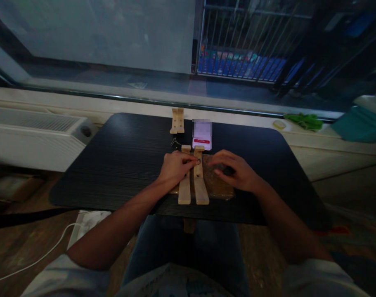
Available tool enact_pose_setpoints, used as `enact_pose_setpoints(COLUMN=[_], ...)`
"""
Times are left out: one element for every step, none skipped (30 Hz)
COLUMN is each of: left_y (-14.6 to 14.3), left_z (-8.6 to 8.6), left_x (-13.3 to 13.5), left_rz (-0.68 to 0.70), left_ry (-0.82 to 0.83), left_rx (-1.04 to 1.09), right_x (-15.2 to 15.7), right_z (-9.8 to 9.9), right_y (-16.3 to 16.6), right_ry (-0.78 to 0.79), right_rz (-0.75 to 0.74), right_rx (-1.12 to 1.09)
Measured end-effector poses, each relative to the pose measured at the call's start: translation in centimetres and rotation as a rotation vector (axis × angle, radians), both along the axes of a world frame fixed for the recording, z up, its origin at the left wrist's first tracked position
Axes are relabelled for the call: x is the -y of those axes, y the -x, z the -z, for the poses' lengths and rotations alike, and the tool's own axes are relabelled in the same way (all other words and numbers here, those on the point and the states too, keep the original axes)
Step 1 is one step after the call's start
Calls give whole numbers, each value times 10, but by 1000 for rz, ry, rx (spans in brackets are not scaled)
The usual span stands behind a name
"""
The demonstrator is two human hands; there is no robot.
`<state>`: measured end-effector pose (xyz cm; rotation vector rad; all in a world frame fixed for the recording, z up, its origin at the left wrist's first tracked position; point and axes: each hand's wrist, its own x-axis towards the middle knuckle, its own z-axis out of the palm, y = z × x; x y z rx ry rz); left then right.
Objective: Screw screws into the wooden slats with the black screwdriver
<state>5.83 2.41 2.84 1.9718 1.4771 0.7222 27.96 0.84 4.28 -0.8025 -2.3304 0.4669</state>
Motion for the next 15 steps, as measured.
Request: enact_pose_setpoints(left_y=[0,0,0,0,0,0,0,0,0,0,1,1,1,1,1], left_z=[0,-1,-1,-1,-1,-1,-1,0,0,0,0,0,0,0,0], left_x=[0,0,0,0,0,0,0,0,0,0,0,-1,-1,-1,-1], left_rz=[-1,-2,-3,-3,0,2,6,10,13,15,16,18,20,23,25], left_ry=[1,2,3,3,3,2,1,-1,-1,-2,-1,-1,-3,-7,-11], left_rx=[-5,-9,-12,-14,-16,-18,-22,-28,-35,-42,-46,-48,-48,-48,-48], right_x=[-1,-2,-3,-5,-7,-8,-10,-12,-14,-17,-19,-23,-26,-30,-34], right_z=[-3,-7,-11,-17,-22,-29,-35,-41,-46,-51,-54,-56,-56,-56,-54], right_y=[-1,-2,-3,-4,-4,-4,-2,1,5,9,14,19,25,30,34], right_ry=[-5,-1,27,74,94,91,59,30,-2,-38,-44,-49,-31,-10,5], right_rz=[26,51,87,126,149,190,237,284,325,362,390,413,435,449,454], right_rx=[-113,-236,-357,-475,-583,-630,-641,-609,-556,-529,-501,-477,-468,-475,-485])
